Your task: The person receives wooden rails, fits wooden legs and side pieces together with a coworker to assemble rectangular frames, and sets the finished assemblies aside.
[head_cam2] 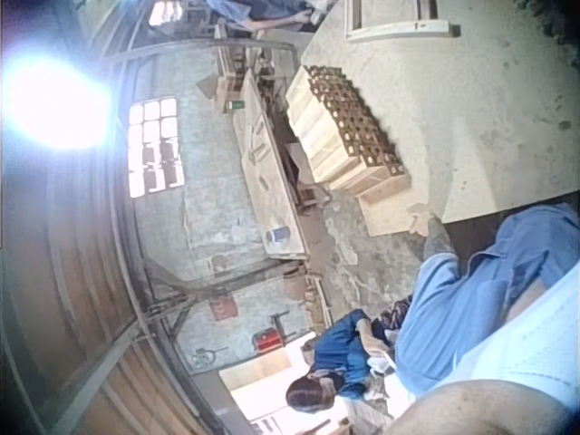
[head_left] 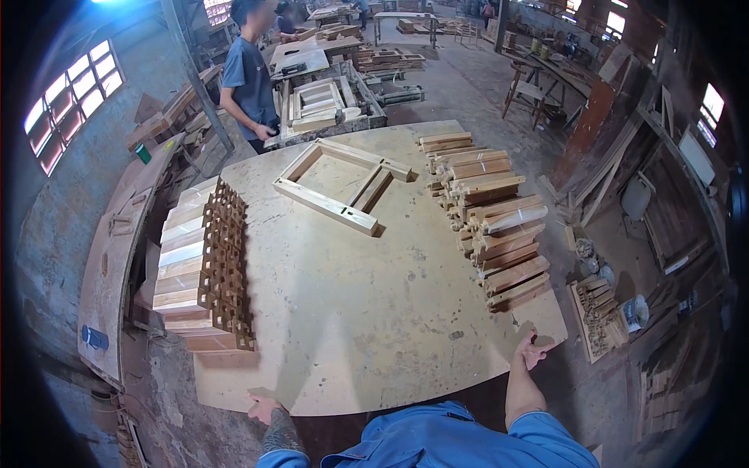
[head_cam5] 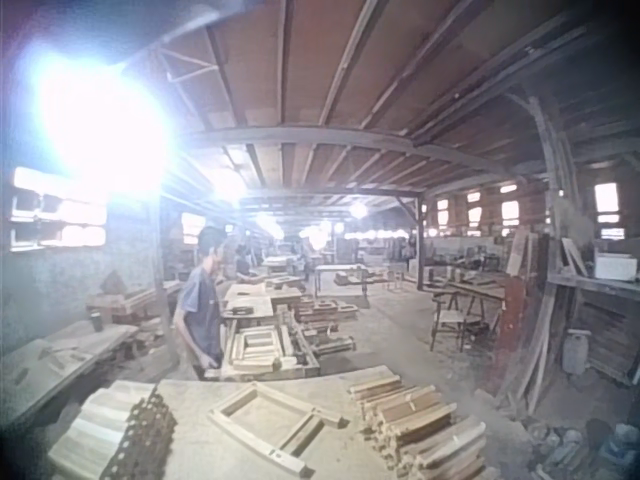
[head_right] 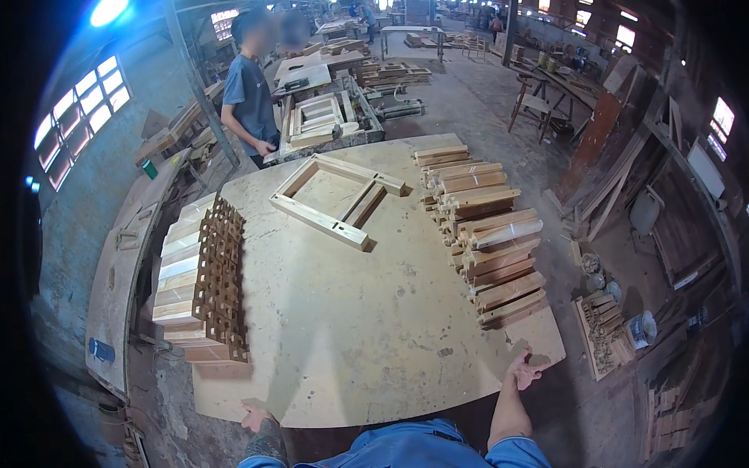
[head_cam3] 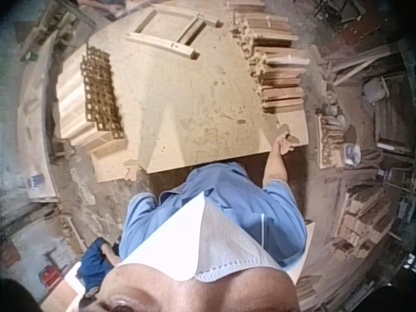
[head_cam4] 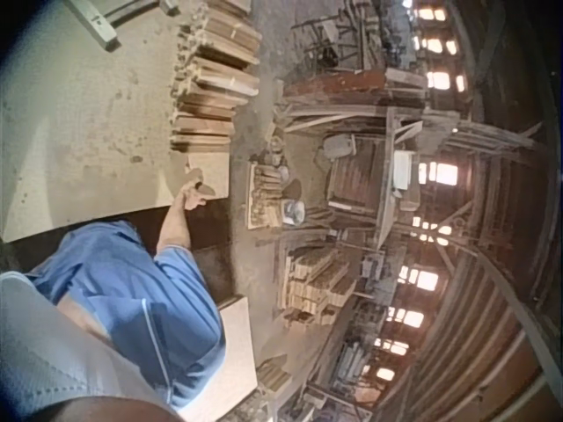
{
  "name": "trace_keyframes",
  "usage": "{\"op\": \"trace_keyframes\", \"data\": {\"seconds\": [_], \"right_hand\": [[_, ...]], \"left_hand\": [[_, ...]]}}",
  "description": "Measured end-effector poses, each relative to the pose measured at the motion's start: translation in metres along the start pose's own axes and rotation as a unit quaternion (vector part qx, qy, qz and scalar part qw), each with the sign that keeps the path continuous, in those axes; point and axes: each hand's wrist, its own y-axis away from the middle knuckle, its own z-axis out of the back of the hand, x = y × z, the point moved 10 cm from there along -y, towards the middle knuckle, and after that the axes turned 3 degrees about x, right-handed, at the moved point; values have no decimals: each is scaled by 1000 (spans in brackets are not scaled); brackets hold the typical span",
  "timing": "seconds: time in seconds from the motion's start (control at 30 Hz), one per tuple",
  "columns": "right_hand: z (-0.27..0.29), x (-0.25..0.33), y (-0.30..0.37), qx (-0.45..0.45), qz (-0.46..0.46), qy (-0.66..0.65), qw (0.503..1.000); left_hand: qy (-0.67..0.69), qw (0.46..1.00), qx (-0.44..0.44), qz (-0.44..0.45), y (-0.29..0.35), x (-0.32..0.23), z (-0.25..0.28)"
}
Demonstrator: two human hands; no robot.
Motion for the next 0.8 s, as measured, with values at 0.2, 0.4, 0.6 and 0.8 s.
{"op": "trace_keyframes", "data": {"seconds": [0.2,0.4,0.6,0.8], "right_hand": [[-12,-9,-11,2,4,15,1000],[-22,-16,-18,-2,5,26,1000],[-22,-10,-15,-17,68,-211,975],[-10,-6,-7,-9,6,27,1000]], "left_hand": [[-11,1000,11,-2,-4,2,-6],[2,1000,10,-3,1,-1,-3],[5,1000,4,-4,1,-2,-2],[-12,1000,-15,-3,-6,2,-5]]}}
